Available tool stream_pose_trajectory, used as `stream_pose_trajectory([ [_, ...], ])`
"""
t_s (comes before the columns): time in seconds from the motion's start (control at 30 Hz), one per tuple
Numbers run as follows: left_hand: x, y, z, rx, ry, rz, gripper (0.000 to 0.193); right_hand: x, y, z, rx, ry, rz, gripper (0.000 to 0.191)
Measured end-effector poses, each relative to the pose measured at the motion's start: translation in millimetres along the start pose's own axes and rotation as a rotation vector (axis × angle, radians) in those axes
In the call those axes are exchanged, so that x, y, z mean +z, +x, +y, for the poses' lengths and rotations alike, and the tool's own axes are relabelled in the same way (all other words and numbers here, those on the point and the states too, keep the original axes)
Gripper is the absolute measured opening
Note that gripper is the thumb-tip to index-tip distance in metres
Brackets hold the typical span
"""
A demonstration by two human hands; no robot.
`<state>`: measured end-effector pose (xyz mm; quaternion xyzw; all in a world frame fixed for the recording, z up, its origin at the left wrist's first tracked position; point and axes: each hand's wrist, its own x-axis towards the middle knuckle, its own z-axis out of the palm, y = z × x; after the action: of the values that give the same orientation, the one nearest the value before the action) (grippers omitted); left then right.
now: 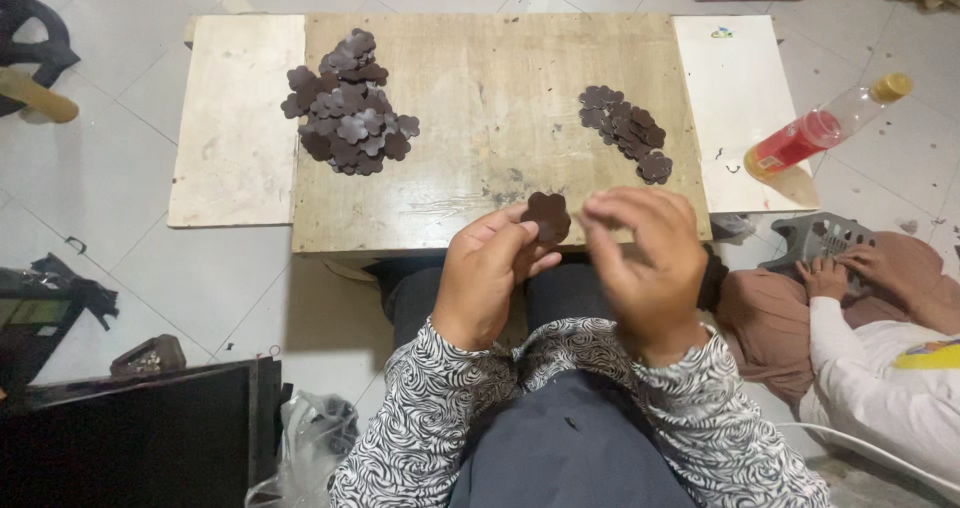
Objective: The person sits at a workbench assembling small dark flower-shaped cut pieces, picking up individual pieces, pressing and stacking them together by hand, and occasionally using a small sponge-like block on the pieces. At times the person picks up a red bottle, shakes it, and sets it back on the bench while continuing to handle the flower pieces.
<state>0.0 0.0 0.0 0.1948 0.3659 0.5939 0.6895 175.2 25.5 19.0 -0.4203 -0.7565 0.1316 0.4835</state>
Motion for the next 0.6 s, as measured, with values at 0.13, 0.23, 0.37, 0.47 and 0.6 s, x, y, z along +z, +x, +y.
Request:
stream_pose_trajectory([
  [0.13,-10,2,-9,0.077,-0.038,-0.103,0.034,-1,0,-21,-0.237,-0.064,-0.112,0.021],
  [0.23,-7,0,-6,0.019,-0.092,-0.071,0.029,-2,10,-20,-0.25,-0.099,-0.062,0.021],
  [0.37,-5,1,0,-0.039,-0.051,-0.001,0.031,-5,11,-21,-0.164,-0.079,0.024,0.019],
  [0.47,-7,-2,-6,0.059,-0.133,-0.159,0.022,-6,5,-29,-0.241,-0.038,-0.068,0.02],
  [0.6,-8,-1,-8,0.014,-0.056,-0.092,0.031,-3,21,-28,-0.182,-0.087,-0.051,0.017],
])
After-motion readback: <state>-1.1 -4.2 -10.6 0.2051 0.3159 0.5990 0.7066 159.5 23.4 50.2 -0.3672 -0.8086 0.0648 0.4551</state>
